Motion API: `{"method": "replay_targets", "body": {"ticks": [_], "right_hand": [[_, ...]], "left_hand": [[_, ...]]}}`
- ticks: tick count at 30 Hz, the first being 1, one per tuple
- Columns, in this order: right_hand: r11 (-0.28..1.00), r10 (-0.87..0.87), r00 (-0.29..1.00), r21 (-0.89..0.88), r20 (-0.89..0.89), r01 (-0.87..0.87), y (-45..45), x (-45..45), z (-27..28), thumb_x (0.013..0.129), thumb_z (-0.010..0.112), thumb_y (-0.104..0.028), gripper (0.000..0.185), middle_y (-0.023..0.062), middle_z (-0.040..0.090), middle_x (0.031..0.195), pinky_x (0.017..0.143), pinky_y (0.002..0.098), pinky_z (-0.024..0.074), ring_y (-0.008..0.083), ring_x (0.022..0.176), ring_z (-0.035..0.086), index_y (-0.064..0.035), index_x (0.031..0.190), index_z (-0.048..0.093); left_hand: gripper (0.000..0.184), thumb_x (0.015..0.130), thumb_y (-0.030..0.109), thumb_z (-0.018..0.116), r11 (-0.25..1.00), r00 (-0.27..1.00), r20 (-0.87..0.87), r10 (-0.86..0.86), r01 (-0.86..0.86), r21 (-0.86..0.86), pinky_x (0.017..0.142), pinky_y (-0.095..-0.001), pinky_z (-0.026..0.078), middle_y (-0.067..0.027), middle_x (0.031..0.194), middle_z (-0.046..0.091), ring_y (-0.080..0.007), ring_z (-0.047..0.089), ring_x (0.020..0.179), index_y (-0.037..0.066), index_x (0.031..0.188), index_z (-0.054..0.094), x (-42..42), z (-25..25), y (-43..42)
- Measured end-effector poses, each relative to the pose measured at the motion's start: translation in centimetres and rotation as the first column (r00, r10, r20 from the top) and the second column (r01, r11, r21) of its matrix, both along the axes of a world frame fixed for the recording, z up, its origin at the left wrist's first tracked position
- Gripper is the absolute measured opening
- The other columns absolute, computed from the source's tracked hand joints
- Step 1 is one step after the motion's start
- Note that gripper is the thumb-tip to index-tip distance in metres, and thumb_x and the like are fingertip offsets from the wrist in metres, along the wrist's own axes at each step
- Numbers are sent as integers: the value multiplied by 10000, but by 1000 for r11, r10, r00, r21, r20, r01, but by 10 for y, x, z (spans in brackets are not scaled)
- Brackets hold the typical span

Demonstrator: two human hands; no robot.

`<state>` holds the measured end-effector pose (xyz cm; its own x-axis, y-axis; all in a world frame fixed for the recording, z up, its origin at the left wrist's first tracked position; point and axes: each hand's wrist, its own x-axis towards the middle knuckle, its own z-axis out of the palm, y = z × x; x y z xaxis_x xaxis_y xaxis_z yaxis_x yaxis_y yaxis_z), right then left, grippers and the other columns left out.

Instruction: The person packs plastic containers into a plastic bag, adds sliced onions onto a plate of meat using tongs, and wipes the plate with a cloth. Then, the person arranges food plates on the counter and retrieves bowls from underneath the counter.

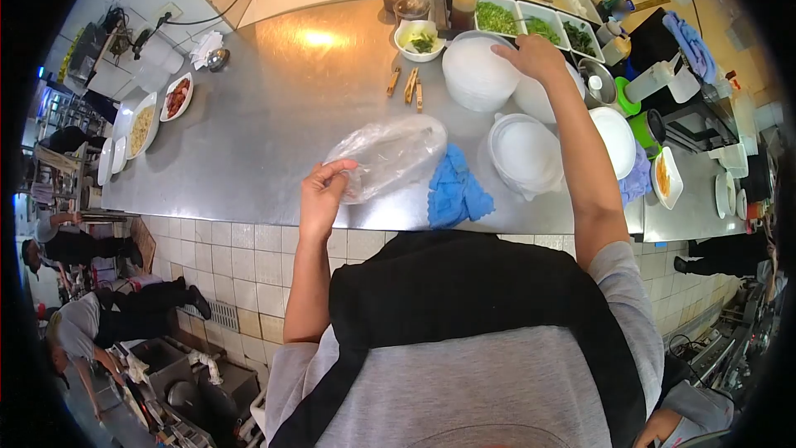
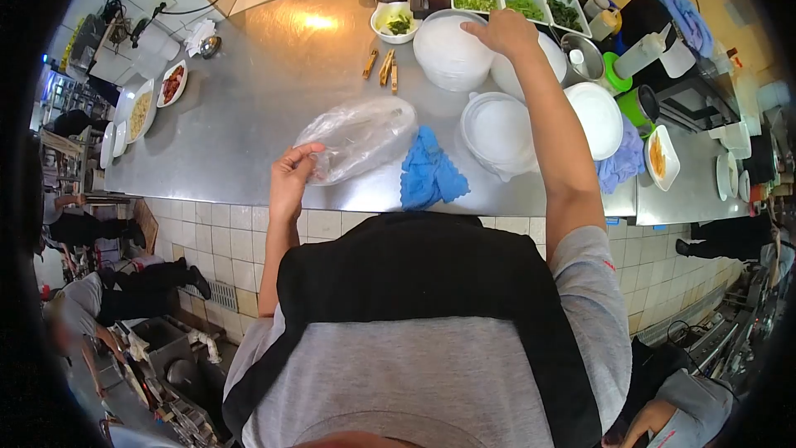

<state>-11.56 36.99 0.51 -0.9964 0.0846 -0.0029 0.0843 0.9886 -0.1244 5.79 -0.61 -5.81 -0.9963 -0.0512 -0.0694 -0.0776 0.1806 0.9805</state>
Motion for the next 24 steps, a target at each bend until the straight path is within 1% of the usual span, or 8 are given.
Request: {"method": "replay_targets", "body": {"ticks": [5, 7, 9, 14, 15, 18, 21, 24], "right_hand": [[997, 56, 971, 38, 234, -67, 7, -29, -14, 627, 587, -733, 823, 182, 645, 1004, 796, 403, 478, 324, 930, 623, 6, 981, 661], [991, 116, 961, 29, 252, -127, 9, -36, -17, 627, 591, -715, 835, 210, 625, 1035, 803, 408, 470, 327, 951, 609, 28, 1006, 638], [982, 176, 942, 10, 285, -187, 10, -44, -18, 622, 605, -697, 846, 220, 611, 1063, 810, 405, 464, 321, 972, 598, 39, 1040, 618], [955, 292, 825, -102, 483, -278, 13, -60, -8, 603, 645, -668, 870, 201, 614, 1062, 811, 360, 463, 292, 974, 591, 27, 1123, 590], [944, 330, 832, -135, 446, -303, 14, -62, -12, 604, 628, -699, 868, 192, 631, 986, 771, 346, 473, 285, 908, 605, 26, 1081, 620], [961, 227, 835, -254, 502, -109, 18, -73, -16, 601, 600, -742, 891, 199, 635, 961, 745, 352, 484, 292, 869, 616, 39, 1028, 644], [965, 212, 839, -243, 502, -99, 17, -72, -22, 591, 572, -781, 926, 198, 634, 980, 746, 360, 489, 294, 870, 618, 47, 997, 654], [970, 227, 807, -200, 545, -138, 12, -72, -20, 582, 576, -782, 944, 198, 631, 1002, 754, 352, 493, 296, 881, 619, 42, 1040, 639]], "left_hand": [[288, 872, 276, 570, 943, 944, 197, -263, 295, -153, 465, -240, 389, -15, 707, 537, -81, 467, 524, 16, 910, 687, -42, 6, 47], [422, 874, 417, 542, 896, 873, 290, -391, 433, -96, 439, -241, 364, -41, 731, 557, -90, 437, 469, 22, 885, 690, -71, -4, 72], [539, 863, 527, 493, 898, 865, 274, -421, 440, -12, 432, -256, 352, -45, 648, 548, -108, 431, 440, 25, 867, 688, -98, -12, 104], [669, 836, 631, 431, 860, 818, 321, -478, 510, -19, 434, -311, 363, -59, 514, 477, -156, 460, 427, 4, 800, 662, -140, -20, 157], [687, 834, 643, 418, 844, 806, 325, -494, 534, -42, 436, -320, 368, -64, 497, 465, -165, 466, 426, 0, 784, 655, -144, -18, 161], [726, 827, 670, 391, 858, 825, 337, -454, 507, -85, 438, -327, 370, -102, 514, 487, -177, 470, 422, -9, 749, 633, -156, -19, 171], [777, 830, 684, 319, 837, 817, 370, -442, 524, -157, 523, -361, 432, -139, 476, 512, -252, 531, 440, -25, 742, 623, -164, -15, 175], [835, 821, 716, 257, 781, 799, 383, -465, 573, -249, 605, -365, 455, -180, 554, 564, -285, 581, 537, -30, 739, 623, -165, -9, 175]]}}
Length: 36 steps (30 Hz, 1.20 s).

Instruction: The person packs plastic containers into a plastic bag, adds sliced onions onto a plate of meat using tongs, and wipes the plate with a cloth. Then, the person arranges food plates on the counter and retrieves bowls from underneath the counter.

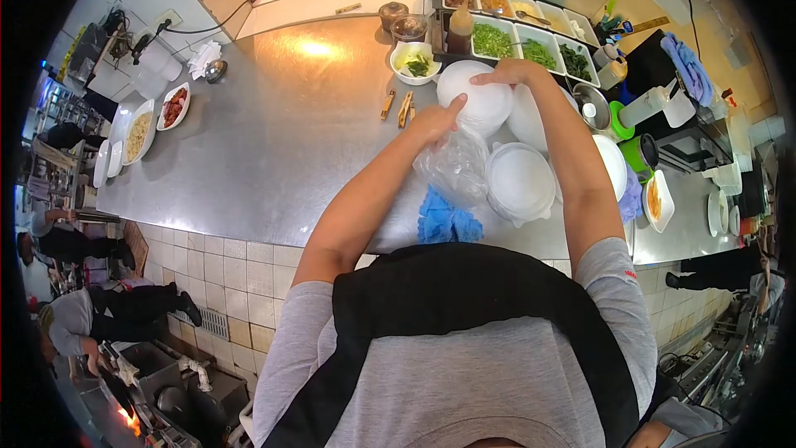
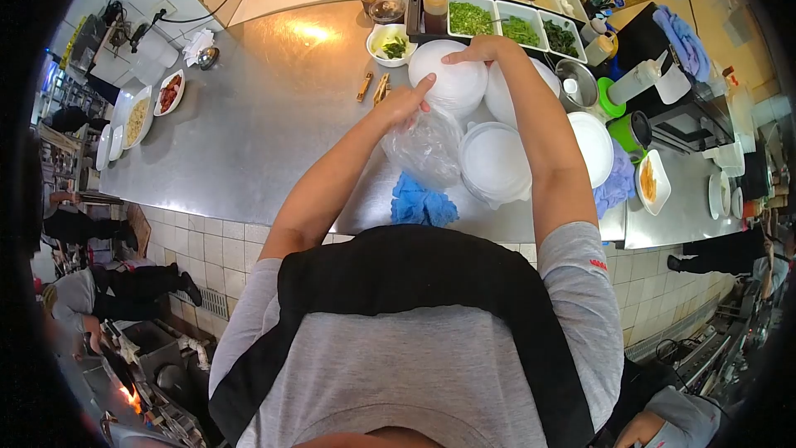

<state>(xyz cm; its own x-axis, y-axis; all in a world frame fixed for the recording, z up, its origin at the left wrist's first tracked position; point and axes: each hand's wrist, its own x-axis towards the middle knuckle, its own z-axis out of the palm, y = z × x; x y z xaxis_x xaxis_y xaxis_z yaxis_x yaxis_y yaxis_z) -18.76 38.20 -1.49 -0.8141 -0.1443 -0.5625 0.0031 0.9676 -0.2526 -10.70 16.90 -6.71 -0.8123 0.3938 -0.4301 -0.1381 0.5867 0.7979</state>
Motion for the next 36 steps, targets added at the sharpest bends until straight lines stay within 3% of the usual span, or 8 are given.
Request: {"method": "replay_targets", "body": {"ticks": [3, 9, 18, 24, 28, 31, 34, 36], "right_hand": [[999, 37, 999, -6, 16, -37, 2, -5, 1, 569, 588, -778, 963, 191, 625, 1032, 747, 366, 496, 300, 893, 616, 36, 1082, 619], [999, -44, 998, 29, 49, 43, -8, 3, 14, 546, 616, -766, 996, 193, 606, 1071, 733, 397, 496, 290, 922, 608, 27, 1147, 577], [913, -96, 992, -390, 76, 118, 6, -5, -6, 598, 695, -636, 718, 69, 637, 965, 675, 373, 498, 193, 827, 618, -81, 1048, 621], [668, -179, 976, -712, 127, 216, 2, 22, -6, 608, 764, -394, 682, 70, 628, 1014, 741, 327, 502, 160, 887, 614, -93, 1172, 528], [496, -476, 874, -851, -100, 173, 1, 71, 25, 715, 710, -226, 667, 142, 565, 1141, 860, 316, 473, 216, 1026, 570, -3, 1278, 430], [78, -270, 950, -979, 161, 188, -7, 106, 47, 735, 689, -162, 666, 158, 550, 1158, 910, 330, 455, 209, 1066, 551, 21, 1298, 385], [-140, -162, 867, -881, 470, 452, -25, 132, 7, 724, 706, -123, 647, 148, 550, 1142, 906, 331, 453, 200, 1056, 544, 27, 1264, 384], [-120, -321, 896, -952, 307, 283, -67, 156, -16, 711, 723, -120, 605, 137, 562, 1101, 915, 320, 433, 192, 1040, 542, 7, 1219, 420]], "left_hand": [[864, 814, 731, 242, 995, 992, -98, -79, 72, -76, 697, -374, 458, -220, 660, 601, -316, 608, 673, -39, 757, 631, -9, -24, 2], [875, 807, 737, 260, 995, 999, 24, -48, 50, -86, 749, -381, 450, -236, 795, 626, -327, 607, 751, -43, 850, 654, -11, -25, -1], [760, 810, 700, 402, 983, 999, 14, 49, -50, 176, 615, -314, 435, -116, 768, 588, -211, 534, 643, -18, 880, 641, -1, -34, -6], [731, 800, 690, 442, 994, 992, 128, 10, -24, 111, 679, -277, 428, -97, 868, 586, -175, 527, 759, -2, 926, 641, -7, -52, -13], [500, 819, 472, 583, 953, 999, 1, 35, -34, 303, 729, -258, 426, -81, 921, 580, -143, 529, 801, 1, 983, 618, 30, -16, -53], [331, 816, 228, 633, 893, 995, -78, 57, -16, 449, 750, -253, 432, -65, 935, 576, -129, 534, 818, -4, 1048, 592, 45, -13, -92], [344, 802, 60, 599, 873, 984, 18, 180, -168, 457, 730, -259, 451, -53, 959, 576, -125, 547, 801, -12, 1136, 554, 63, -11, -103], [409, 802, 22, 562, 854, 966, 93, 243, -259, 451, 693, -259, 467, -55, 1000, 578, -124, 558, 766, -12, 1208, 521, 78, 3, -101]]}}
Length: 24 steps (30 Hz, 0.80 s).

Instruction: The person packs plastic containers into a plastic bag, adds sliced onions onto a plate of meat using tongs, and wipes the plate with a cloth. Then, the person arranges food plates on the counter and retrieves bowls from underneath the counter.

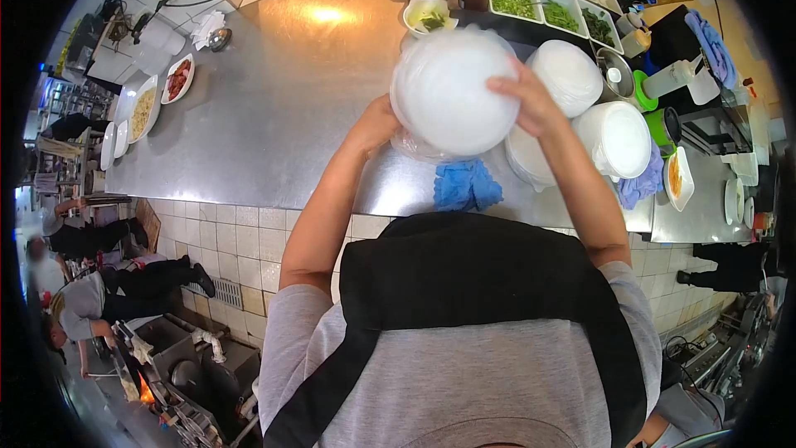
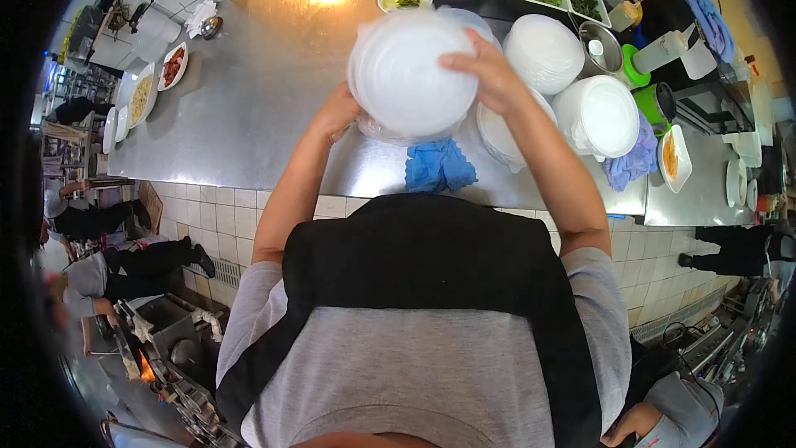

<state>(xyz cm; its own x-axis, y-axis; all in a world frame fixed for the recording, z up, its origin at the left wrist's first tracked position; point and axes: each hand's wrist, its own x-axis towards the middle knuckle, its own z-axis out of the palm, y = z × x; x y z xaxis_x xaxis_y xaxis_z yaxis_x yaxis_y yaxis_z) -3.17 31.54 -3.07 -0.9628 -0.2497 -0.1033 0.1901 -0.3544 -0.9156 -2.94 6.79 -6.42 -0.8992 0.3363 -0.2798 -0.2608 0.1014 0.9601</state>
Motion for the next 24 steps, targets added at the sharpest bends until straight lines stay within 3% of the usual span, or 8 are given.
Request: {"method": "replay_targets", "body": {"ticks": [4, 6, 9, 12, 15, 18, 21, 24], "right_hand": [[690, 21, 922, 672, -388, 267, -11, 16, -23, 699, 728, -163, 586, 146, 576, 1031, 851, 319, 437, 218, 973, 556, -12, 1172, 416], [659, 96, 916, 715, -389, 234, -20, 30, -20, 707, 711, -179, 585, 180, 575, 1027, 839, 336, 449, 270, 951, 579, -24, 1180, 403], [537, 312, 843, 813, -439, 225, -39, 47, 4, 720, 698, -184, 583, 210, 567, 1041, 812, 370, 462, 347, 934, 585, -46, 1203, 402], [463, 425, 846, 880, -323, 104, -40, 47, 20, 731, 678, -159, 558, 203, 568, 1074, 815, 379, 463, 352, 944, 581, -55, 1204, 403], [388, 581, 695, 895, -424, 222, -46, 44, 15, 725, 676, -180, 562, 233, 595, 986, 795, 411, 472, 386, 913, 590, -25, 1193, 407], [293, 632, 649, 906, -424, 307, -48, 38, -8, 720, 685, -209, 581, 231, 580, 1039, 835, 395, 458, 361, 960, 577, -11, 1204, 432], [553, 310, 518, 594, -797, 584, -56, 32, -23, 718, 694, -238, 614, 225, 541, 1130, 908, 386, 418, 344, 1043, 536, -2, 1228, 447], [646, 112, 783, 644, -611, 410, -39, 27, -13, 716, 702, -237, 658, 233, 492, 1204, 969, 389, 369, 347, 1109, 488, -8, 1268, 426]], "left_hand": [[548, 765, -44, 493, 999, 994, 105, -42, 43, -11, 625, -262, 488, -107, 1145, 550, -141, 574, 704, -2, 1308, 434, 3, -12, -25], [592, 745, -71, 456, 999, 999, -30, -36, 35, -38, 607, -256, 490, -139, 1195, 529, -144, 576, 684, -4, 1331, 403, 10, -7, -30], [604, 733, -90, 401, 943, 927, -360, -103, -24, -333, 628, -267, 498, -155, 1216, 516, -155, 591, 736, -20, 1332, 388, 6, -5, -28], [580, 733, -93, 397, 947, 828, -543, -137, -51, -317, 650, -304, 516, -165, 1252, 504, -219, 621, 805, -4, 1306, 422, 15, 23, -23], [555, 718, -85, 428, 814, 430, -770, -471, -123, -567, 692, -360, 523, -157, 1303, 468, -306, 613, 899, 31, 1259, 473, 29, 44, -8], [510, 710, -66, 468, 741, 584, -608, -539, -16, -672, 756, -391, 514, -147, 1318, 453, -341, 589, 952, 62, 1201, 521, 59, 76, 14], [490, 715, -35, 511, 709, 620, -499, -606, 136, -692, 794, -396, 500, -143, 1298, 477, -319, 593, 971, 79, 1192, 530, 88, 64, 30], [483, 712, 2, 564, 922, 210, -898, -386, 74, -379, 790, -398, 502, -154, 1258, 505, -331, 607, 910, 90, 1185, 531, 98, 57, 20]]}}
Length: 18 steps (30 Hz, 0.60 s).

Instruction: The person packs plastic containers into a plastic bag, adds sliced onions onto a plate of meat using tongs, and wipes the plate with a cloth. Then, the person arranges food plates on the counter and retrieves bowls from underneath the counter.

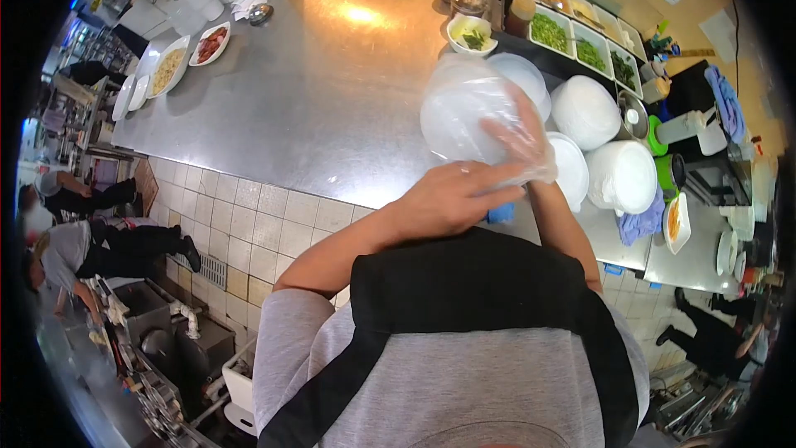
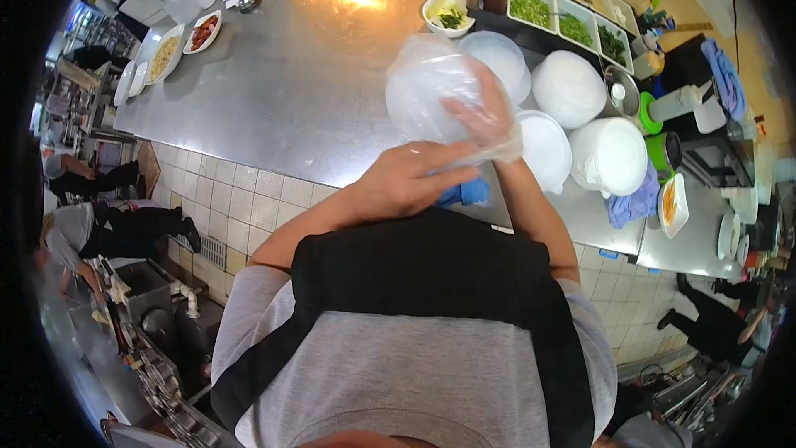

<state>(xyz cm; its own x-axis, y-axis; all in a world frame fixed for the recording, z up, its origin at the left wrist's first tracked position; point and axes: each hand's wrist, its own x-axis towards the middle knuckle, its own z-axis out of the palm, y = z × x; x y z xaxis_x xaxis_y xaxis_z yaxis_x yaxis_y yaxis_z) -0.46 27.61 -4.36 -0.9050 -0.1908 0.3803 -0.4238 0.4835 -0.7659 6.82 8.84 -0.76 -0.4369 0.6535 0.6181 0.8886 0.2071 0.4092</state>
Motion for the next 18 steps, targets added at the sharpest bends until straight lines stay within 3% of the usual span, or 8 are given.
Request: {"method": "replay_targets", "body": {"ticks": [1, 3, 4, 5, 8, 14, 17, 18], "right_hand": [[982, 6, 969, -185, 249, 41, 5, 1, -1, 759, 679, -171, 637, 208, 480, 1248, 966, 363, 388, 327, 1129, 487, -16, 1309, 396], [969, 130, 926, 244, -354, -43, 27, -5, -11, 758, 683, -156, 659, 189, 479, 1247, 959, 349, 390, 283, 1122, 490, -21, 1327, 378], [954, 170, 979, -269, 117, -133, 12, 8, 3, 753, 681, -130, 644, 177, 492, 1227, 951, 349, 398, 262, 1113, 494, -19, 1319, 394], [634, 241, 872, -749, 427, 192, -4, 21, 18, 747, 680, -104, 631, 165, 506, 1207, 942, 349, 405, 241, 1103, 499, -16, 1311, 410], [563, 202, 855, -771, 478, 298, -3, 22, 7, 757, 671, -85, 505, 131, 517, 1178, 914, 350, 423, 239, 1050, 521, -30, 1225, 489], [308, 381, 672, -773, 635, 555, 31, -7, -71, 789, 660, -182, 400, 97, 586, 1074, 893, 370, 443, 238, 991, 551, -56, 1147, 535], [-26, 807, 552, -920, 211, 390, 26, -7, -79, 788, 662, -171, 390, 95, 593, 1078, 912, 403, 438, 248, 1010, 555, -39, 1134, 539], [-58, 822, 540, -917, 180, 394, 18, -4, -73, 791, 660, -170, 386, 95, 596, 1075, 918, 411, 438, 251, 1014, 557, -36, 1132, 539]], "left_hand": [[485, 735, 25, 598, 986, 983, -79, 163, -159, 58, 826, -384, 480, -146, 1264, 491, -311, 586, 943, 81, 1210, 515, -4, -17, -9], [401, 814, 93, 571, 773, 810, 283, 514, -581, 256, 892, -357, 434, -140, 1274, 469, -277, 531, 1046, 67, 1210, 513, -23, -46, -28], [357, 854, 142, 544, 684, 711, 497, 498, -674, 280, 889, -342, 423, -135, 1279, 455, -255, 504, 1074, 71, 1202, 519, -34, -48, -34], [322, 893, 190, 517, 589, 584, 684, 437, -761, 274, 885, -327, 412, -130, 1284, 440, -233, 477, 1101, 75, 1194, 524, -44, -50, -38], [284, 930, 248, 471, 530, 284, 929, -238, -764, 369, 837, -308, 434, -101, 1181, 522, -194, 528, 1017, 85, 1150, 546, -56, -51, -34], [212, 929, 250, 486, 483, 322, 776, -543, -636, 602, 743, -233, 412, 3, 968, 614, -59, 526, 826, 70, 1008, 565, -56, -62, -28], [251, 910, 239, 515, 584, 267, 871, -412, -657, 477, 781, -239, 434, -41, 1002, 617, -80, 548, 866, 41, 1060, 553, -59, -99, -13], [266, 905, 230, 519, 604, 451, 867, -214, -637, 480, 792, -254, 440, -53, 989, 625, -101, 560, 865, 35, 1082, 552, -55, -110, 1]]}}
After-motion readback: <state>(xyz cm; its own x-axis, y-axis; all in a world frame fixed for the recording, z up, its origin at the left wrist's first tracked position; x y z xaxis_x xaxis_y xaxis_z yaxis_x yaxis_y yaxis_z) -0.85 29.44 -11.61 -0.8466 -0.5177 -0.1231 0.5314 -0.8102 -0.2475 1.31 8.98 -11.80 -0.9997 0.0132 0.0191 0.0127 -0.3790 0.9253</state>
